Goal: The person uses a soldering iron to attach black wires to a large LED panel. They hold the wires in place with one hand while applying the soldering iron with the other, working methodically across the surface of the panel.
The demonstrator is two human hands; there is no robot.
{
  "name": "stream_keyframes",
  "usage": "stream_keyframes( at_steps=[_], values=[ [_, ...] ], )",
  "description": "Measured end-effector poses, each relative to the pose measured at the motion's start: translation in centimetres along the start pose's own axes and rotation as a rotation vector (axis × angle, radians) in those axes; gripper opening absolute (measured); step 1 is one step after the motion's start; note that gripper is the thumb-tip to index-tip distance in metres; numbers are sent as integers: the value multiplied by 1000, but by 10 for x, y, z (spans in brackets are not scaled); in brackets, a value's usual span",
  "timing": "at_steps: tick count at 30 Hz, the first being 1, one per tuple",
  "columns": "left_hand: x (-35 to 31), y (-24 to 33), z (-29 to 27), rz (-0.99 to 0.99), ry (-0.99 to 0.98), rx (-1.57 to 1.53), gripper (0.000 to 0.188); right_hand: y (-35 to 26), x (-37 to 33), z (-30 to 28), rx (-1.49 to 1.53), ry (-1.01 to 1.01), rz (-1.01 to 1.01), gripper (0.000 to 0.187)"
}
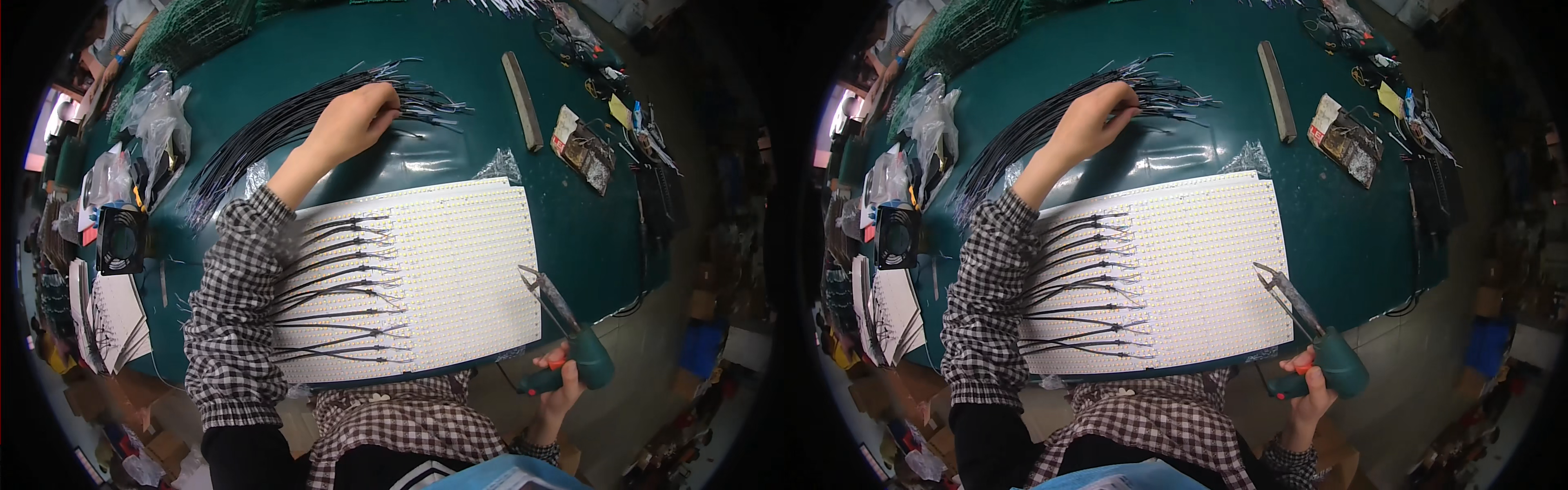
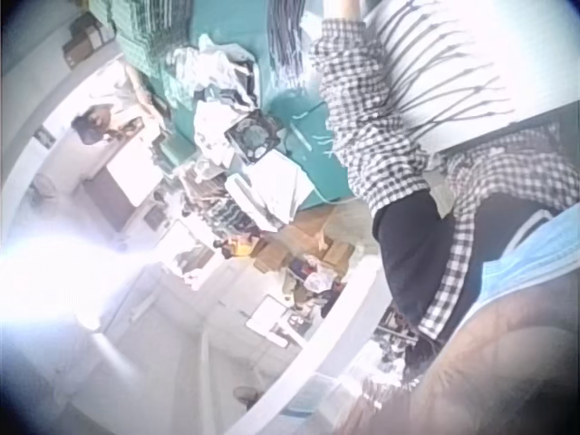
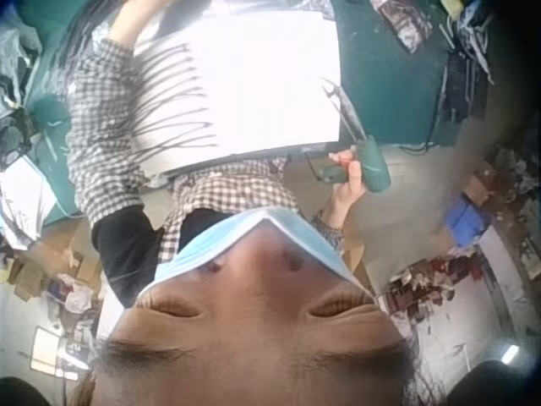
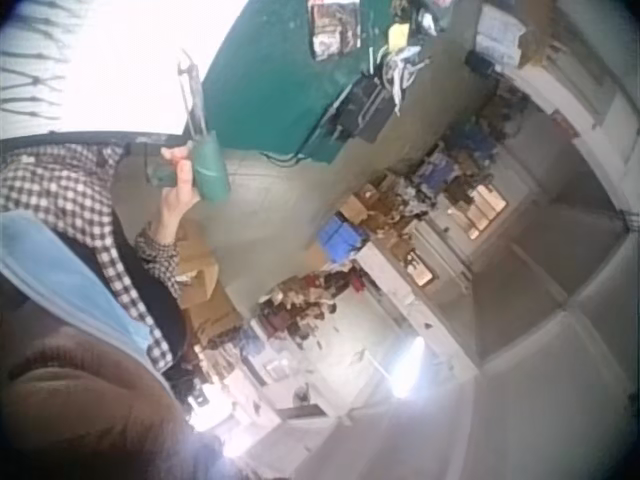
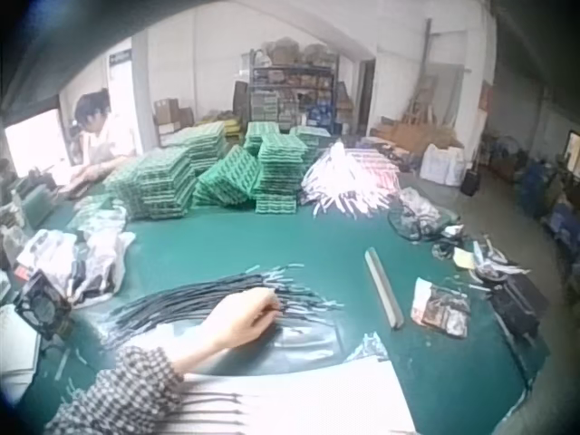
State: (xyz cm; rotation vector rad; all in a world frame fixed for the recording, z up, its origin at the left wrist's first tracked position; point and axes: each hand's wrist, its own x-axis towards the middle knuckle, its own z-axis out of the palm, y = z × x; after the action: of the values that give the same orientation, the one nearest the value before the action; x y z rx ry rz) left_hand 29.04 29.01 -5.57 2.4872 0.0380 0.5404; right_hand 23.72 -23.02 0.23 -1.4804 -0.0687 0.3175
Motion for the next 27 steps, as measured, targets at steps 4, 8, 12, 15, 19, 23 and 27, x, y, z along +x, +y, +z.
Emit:
stream_keyframes(
  at_steps=[4,8,12,15,19,23,27],
  values=[
    [-10,44,-30,18,-3,100,25,-24,-14,12,-6,38,51,41],
    [-35,82,-47,-33,23,-31,20,-19,-25,4,17,-5,-11,45],
    [-94,127,-67,11,-72,-59,26,-7,-37,2,-4,-10,-29,51],
    [-152,184,-67,-34,-177,-123,39,9,-37,-6,54,-117,-78,51],
    [-197,219,-36,-291,-428,-518,36,24,-41,-8,99,-154,-62,52],
    [-216,203,-5,-225,-230,-606,21,29,-47,-4,78,-201,-87,52],
    [-224,212,-1,-312,-156,-485,13,35,-51,-7,82,-220,-102,53]
  ],
)
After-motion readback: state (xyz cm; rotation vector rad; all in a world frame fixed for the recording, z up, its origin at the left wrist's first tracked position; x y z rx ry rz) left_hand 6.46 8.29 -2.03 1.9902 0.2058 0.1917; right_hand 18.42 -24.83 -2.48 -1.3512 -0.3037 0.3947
